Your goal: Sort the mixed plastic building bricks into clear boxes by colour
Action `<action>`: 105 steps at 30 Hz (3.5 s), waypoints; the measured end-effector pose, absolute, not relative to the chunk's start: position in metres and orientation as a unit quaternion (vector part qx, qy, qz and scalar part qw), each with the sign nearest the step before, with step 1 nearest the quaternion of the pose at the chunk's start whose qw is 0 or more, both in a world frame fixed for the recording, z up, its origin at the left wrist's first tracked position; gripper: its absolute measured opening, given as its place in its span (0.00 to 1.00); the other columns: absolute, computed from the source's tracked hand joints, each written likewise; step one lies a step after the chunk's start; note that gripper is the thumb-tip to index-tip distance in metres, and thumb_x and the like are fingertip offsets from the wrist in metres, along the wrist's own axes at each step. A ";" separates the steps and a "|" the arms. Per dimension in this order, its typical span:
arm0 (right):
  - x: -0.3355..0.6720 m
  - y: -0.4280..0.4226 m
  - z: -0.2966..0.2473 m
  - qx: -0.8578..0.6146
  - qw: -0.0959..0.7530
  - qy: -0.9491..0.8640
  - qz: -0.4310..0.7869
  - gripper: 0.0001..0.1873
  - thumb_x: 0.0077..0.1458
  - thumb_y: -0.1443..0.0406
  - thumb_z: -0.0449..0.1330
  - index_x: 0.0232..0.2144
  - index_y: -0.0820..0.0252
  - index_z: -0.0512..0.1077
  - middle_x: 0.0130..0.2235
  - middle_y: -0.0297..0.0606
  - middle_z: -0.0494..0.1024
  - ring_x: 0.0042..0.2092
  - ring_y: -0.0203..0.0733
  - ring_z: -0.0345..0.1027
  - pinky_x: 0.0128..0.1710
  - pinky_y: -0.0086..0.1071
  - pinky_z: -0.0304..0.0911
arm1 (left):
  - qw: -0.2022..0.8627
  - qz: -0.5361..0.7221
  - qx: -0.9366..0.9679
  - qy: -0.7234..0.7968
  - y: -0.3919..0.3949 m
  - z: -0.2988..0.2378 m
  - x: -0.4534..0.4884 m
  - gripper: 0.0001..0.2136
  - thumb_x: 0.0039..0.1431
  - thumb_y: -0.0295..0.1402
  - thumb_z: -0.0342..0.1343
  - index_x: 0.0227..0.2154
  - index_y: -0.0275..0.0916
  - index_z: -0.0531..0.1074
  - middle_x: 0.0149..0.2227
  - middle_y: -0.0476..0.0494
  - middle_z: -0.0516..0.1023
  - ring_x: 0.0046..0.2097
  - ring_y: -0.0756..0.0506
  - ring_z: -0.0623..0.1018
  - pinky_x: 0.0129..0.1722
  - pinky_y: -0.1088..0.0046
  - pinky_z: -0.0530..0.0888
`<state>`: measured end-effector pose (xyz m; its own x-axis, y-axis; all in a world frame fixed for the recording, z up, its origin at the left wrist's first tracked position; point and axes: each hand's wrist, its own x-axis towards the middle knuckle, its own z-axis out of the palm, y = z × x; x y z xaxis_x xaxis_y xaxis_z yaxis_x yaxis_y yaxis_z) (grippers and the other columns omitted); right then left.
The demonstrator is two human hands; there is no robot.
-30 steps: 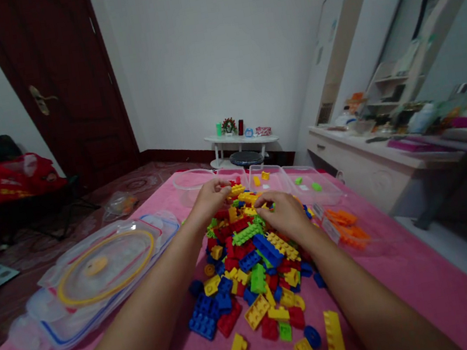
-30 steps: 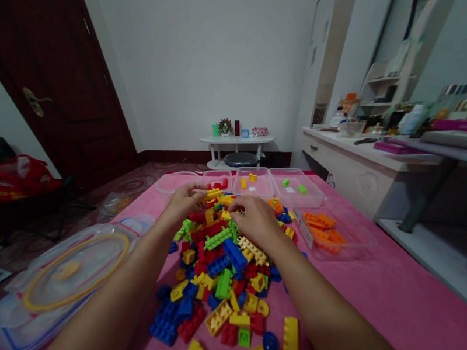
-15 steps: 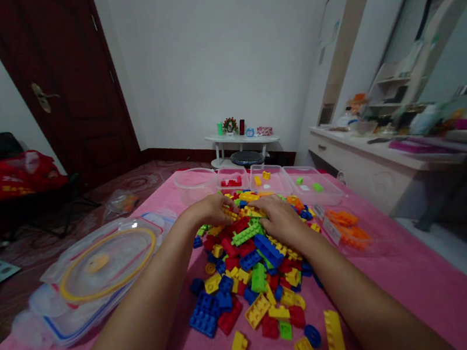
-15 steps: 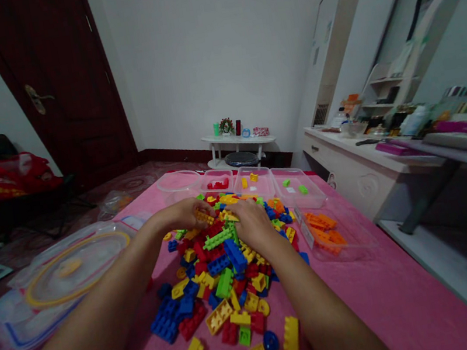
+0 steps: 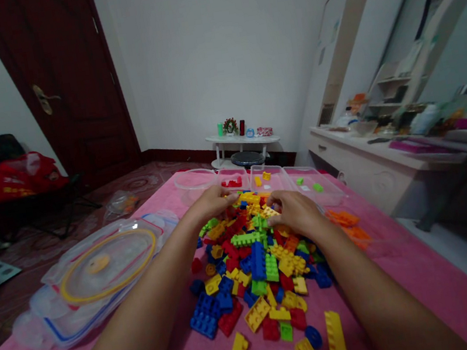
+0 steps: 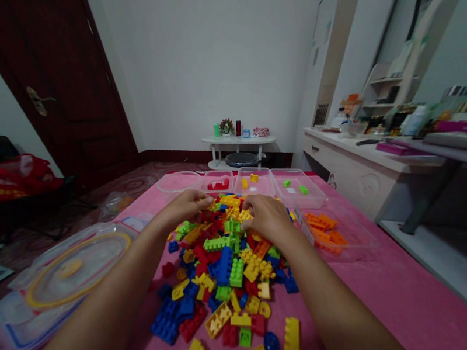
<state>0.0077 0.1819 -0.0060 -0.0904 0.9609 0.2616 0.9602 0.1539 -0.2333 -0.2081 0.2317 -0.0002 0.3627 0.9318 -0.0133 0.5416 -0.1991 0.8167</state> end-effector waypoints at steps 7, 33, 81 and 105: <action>0.016 0.184 -0.008 -0.637 0.169 -0.752 0.013 0.10 0.43 0.61 0.65 0.32 0.54 0.76 0.37 0.36 0.79 0.40 0.42 0.71 0.37 0.30 0.59 | 0.470 0.309 0.686 0.462 0.230 -0.001 -0.200 0.22 0.54 0.51 0.49 0.22 0.35 0.68 0.17 0.48 0.69 0.16 0.55 0.61 0.17 0.78 0.55; -0.026 0.166 -0.003 -0.492 0.386 -0.773 0.110 0.11 0.46 0.59 0.63 0.30 0.59 0.78 0.33 0.36 0.77 0.34 0.37 0.68 0.36 0.29 0.61 | 0.394 0.359 0.707 0.465 0.223 -0.007 -0.182 0.33 0.56 0.58 0.38 0.43 0.34 0.72 0.34 0.39 0.78 0.27 0.48 0.75 0.24 0.76 0.67; -0.015 0.205 -0.021 -0.601 0.405 -0.659 0.204 0.15 0.43 0.63 0.61 0.36 0.61 0.73 0.36 0.39 0.78 0.37 0.41 0.70 0.32 0.28 0.62 | 0.185 0.216 0.798 0.531 0.231 0.009 -0.218 0.11 0.46 0.36 0.58 0.32 0.36 0.78 0.27 0.43 0.78 0.30 0.46 0.76 0.29 0.74 0.69; -0.020 0.195 0.001 -0.561 0.420 -0.565 0.435 0.04 0.50 0.67 0.58 0.26 0.61 0.66 0.19 0.27 0.67 0.18 0.29 0.62 0.13 0.19 0.55 | 0.469 0.505 0.595 0.414 0.229 -0.009 -0.187 0.20 0.41 0.44 0.62 0.34 0.33 0.74 0.27 0.47 0.74 0.28 0.51 0.71 0.22 0.78 0.69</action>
